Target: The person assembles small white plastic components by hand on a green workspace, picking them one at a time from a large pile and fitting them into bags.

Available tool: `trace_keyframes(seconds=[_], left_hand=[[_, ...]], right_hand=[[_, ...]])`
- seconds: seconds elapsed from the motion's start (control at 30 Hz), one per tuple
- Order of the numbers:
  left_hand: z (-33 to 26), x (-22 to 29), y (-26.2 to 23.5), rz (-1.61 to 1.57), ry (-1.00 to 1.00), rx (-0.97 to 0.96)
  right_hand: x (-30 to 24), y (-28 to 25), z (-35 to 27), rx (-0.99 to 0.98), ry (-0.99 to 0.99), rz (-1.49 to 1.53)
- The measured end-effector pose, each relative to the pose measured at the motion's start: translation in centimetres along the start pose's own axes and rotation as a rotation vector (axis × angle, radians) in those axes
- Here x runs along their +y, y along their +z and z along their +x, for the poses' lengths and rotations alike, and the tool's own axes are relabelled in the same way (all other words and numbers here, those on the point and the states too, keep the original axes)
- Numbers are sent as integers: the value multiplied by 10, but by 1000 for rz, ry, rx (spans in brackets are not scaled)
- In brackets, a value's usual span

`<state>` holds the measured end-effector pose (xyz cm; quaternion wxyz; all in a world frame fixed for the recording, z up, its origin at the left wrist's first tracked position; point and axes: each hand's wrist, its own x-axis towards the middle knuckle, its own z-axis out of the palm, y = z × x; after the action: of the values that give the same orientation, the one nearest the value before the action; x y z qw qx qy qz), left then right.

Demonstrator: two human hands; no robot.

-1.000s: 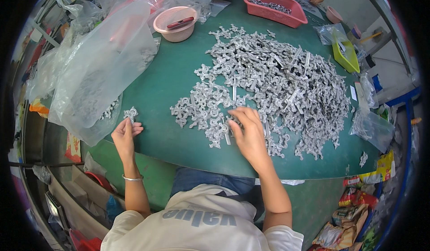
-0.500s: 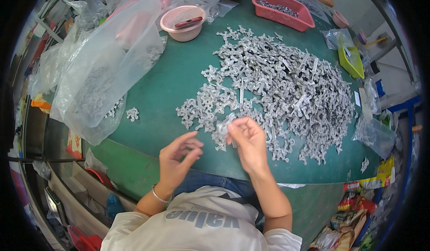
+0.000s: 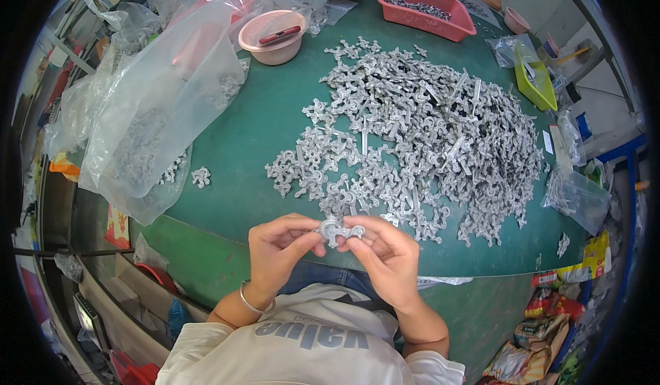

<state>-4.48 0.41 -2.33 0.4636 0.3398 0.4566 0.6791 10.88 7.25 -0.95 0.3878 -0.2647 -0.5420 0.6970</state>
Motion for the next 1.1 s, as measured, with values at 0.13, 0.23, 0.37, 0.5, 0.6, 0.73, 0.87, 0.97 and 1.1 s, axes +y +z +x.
trace_keyframes(seconds=[0.13, 0.23, 0.37, 0.5, 0.6, 0.73, 0.87, 0.97, 1.1], left_hand=[[-2, -1, 0, -70, -36, -42], [-2, -2, -1, -105, -31, -68], [-3, -2, -1, -129, -46, -74], [-4, 0, -1, -134, -33, -76], [-2, 1, -4, -68, -19, 27], [11, -7, -55, 115, 79, 388], [21, -16, -151, 278, 201, 704], [14, -28, -202, 394, 154, 776], [12, -23, -187, 234, 85, 750]], right_hand=[[-7, 3, -5, 58, -11, -151], [-10, 3, -8, 58, -61, -241], [-8, 2, -9, 75, -99, -284], [-6, 1, -8, 68, -160, -326], [-4, -3, 0, 7, -180, -438], [17, -27, 16, 62, -62, -625], [30, -39, 30, 104, -34, -851], [35, -22, 41, -29, -186, -1117], [44, -10, 47, -156, -207, -1356]])
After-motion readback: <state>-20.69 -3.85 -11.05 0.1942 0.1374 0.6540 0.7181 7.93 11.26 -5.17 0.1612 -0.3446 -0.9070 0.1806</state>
